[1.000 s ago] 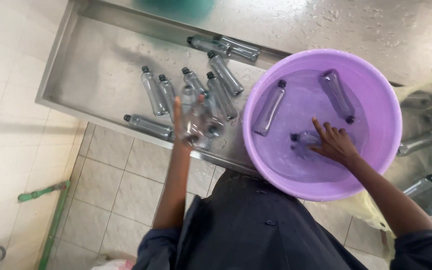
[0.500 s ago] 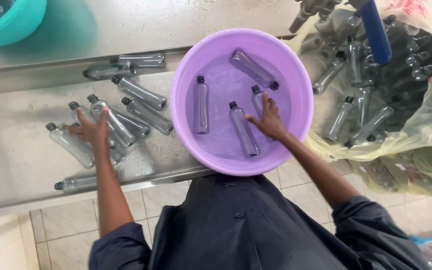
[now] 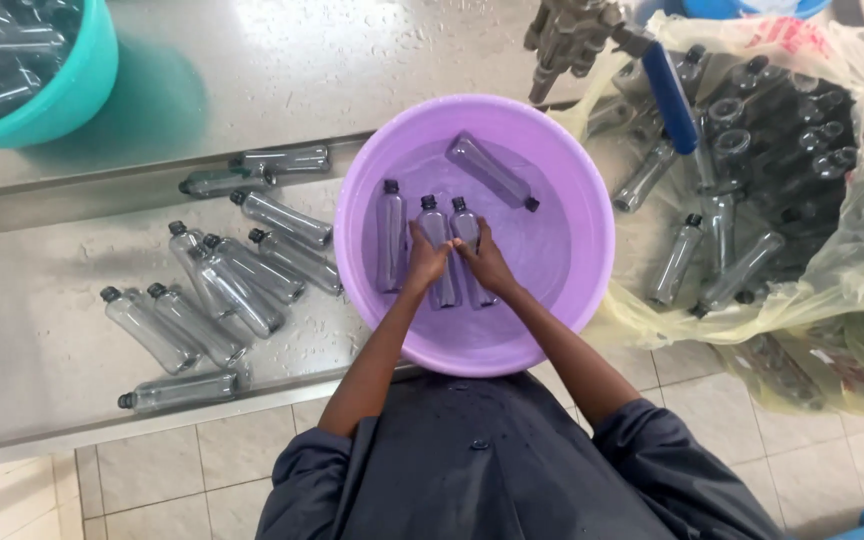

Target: Rinsing plastic bottles in a basin of water and organizing them on a metal surface.

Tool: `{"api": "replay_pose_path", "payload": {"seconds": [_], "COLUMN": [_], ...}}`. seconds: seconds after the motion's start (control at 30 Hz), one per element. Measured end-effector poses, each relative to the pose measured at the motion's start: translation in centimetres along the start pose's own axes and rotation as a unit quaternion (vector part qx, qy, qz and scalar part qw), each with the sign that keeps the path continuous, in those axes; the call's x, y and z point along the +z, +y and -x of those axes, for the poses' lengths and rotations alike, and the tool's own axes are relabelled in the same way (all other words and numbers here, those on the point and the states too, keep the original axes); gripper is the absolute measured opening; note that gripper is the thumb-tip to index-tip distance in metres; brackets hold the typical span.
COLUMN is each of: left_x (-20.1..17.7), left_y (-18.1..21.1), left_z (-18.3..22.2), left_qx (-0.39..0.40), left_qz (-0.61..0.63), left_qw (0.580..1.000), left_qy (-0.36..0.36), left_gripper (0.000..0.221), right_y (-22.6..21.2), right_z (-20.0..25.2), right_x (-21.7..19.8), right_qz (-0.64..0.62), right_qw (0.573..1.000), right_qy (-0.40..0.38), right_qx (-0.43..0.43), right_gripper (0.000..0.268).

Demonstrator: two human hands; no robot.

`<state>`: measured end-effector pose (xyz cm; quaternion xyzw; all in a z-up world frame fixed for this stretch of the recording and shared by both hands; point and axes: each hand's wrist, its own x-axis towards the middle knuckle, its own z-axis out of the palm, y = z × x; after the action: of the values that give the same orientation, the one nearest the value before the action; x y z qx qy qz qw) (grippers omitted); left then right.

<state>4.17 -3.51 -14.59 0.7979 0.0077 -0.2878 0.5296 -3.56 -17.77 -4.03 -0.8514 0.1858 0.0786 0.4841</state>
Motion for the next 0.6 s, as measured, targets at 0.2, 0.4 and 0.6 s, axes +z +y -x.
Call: {"api": "replay_pose_path", "payload": {"seconds": [0.2, 0.4, 0.6], "left_x": [-0.1, -0.1, -0.6], "left_y": [0.7, 0.9, 0.6], "left_z": [0.6, 0.7, 0.5], "left_qx": [-0.008, 0.017, 0.052], "left_qz": [0.085, 0.119, 0.113], "left_qw": [0.996, 0.993, 0.991], "left_qy": [-0.016, 0.006, 0.041], "left_gripper": [0.113, 0.111, 0.104], "right_y": [2.7, 1.3, -0.3], "right_z": [-1.3, -1.5, -1.1], "right_x": [1.2, 0.5, 0.6], "right_qz": [0.025, 0.108, 0.079], "right_qw": [0.997, 0.991, 0.994], "right_qy": [-0.025, -0.044, -0.050], "right_qx": [0.075, 0.058, 0.054], "right_gripper": [0.096, 0.091, 0.082]}}
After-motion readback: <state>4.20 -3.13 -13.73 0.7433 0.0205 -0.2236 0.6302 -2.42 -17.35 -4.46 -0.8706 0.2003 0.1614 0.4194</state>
